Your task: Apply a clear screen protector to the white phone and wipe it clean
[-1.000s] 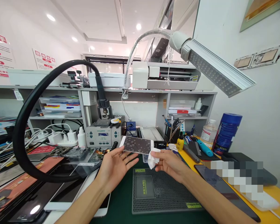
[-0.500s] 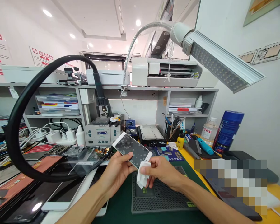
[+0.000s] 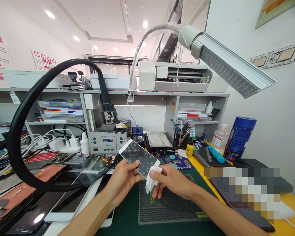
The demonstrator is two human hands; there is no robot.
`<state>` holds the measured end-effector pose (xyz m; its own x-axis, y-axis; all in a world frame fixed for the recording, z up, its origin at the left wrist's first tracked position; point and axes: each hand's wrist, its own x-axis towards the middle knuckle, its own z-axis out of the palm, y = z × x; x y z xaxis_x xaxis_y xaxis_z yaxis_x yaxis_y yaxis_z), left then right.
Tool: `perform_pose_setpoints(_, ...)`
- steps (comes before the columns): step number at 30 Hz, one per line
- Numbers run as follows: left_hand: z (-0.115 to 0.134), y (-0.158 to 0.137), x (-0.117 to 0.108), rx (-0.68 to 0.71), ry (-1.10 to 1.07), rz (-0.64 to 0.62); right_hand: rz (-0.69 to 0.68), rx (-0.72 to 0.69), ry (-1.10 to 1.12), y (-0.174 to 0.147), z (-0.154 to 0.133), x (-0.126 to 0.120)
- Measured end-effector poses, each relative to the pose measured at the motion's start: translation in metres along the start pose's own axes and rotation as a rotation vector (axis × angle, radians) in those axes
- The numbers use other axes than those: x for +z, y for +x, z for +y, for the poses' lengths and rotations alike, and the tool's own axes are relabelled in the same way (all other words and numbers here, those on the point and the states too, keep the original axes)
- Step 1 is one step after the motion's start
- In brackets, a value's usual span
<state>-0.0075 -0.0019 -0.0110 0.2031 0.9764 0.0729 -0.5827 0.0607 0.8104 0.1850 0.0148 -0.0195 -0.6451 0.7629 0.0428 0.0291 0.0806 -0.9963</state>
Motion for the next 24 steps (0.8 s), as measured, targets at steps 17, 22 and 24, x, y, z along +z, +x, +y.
perform_pose_setpoints(17, -0.0046, 0.0019, 0.0019, -0.002, -0.024, 0.069, 0.115, 0.021, -0.027, 0.0039, 0.0045, 0.0011)
perform_pose_setpoints(22, -0.0036, 0.003, 0.0025, -0.011, -0.033, 0.089, 0.073, 0.004, 0.013, 0.0016, 0.0013, 0.0013)
perform_pose_setpoints(24, -0.0038, 0.0033, 0.0023, -0.014, -0.039, 0.083, 0.068, -0.004, 0.012, 0.0013, -0.0003, 0.0016)
